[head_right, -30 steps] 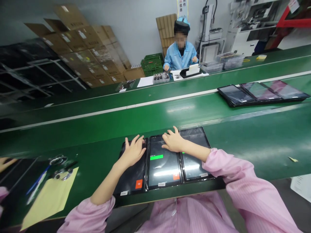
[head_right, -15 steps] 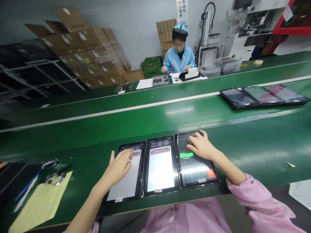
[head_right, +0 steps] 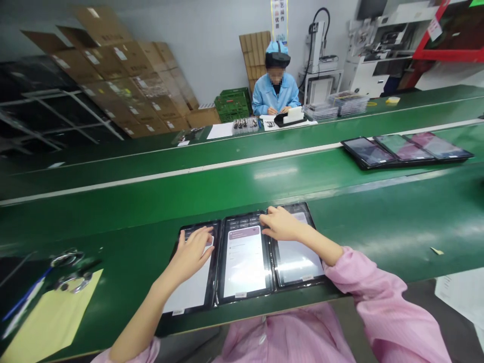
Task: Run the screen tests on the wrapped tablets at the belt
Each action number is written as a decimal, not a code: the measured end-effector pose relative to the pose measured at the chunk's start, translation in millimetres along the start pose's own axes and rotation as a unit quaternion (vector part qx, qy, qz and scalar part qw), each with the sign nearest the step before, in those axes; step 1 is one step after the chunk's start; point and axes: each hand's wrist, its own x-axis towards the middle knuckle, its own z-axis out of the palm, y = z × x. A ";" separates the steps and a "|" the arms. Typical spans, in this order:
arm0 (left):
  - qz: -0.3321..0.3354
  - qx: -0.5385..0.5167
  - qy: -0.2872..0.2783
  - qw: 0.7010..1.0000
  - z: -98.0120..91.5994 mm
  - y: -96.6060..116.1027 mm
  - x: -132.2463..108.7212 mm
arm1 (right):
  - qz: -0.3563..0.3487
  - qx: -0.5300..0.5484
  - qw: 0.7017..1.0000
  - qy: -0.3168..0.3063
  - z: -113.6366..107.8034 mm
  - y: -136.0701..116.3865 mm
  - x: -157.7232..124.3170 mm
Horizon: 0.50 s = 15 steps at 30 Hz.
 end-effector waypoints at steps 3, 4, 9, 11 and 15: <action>-0.011 0.007 -0.004 1.000 2.1 2.7 3.1 | -0.022 -0.010 0.999 -0.025 9.1 -7.8 21.4; -0.016 0.007 -0.008 1.000 1.9 2.8 2.5 | -0.019 -0.006 1.000 -0.023 9.7 -5.7 22.6; -0.026 -0.016 -0.004 1.000 -2.5 -6.4 -13.7 | 0.091 0.054 0.987 0.121 4.0 40.3 -15.6; -0.028 -0.030 -0.026 0.999 -3.5 -13.7 -18.8 | 0.145 0.068 0.974 0.161 8.4 63.1 -39.3; -0.029 -0.040 -0.059 0.997 -4.6 -25.3 -4.3 | 0.135 0.148 0.959 0.200 23.9 88.6 -66.1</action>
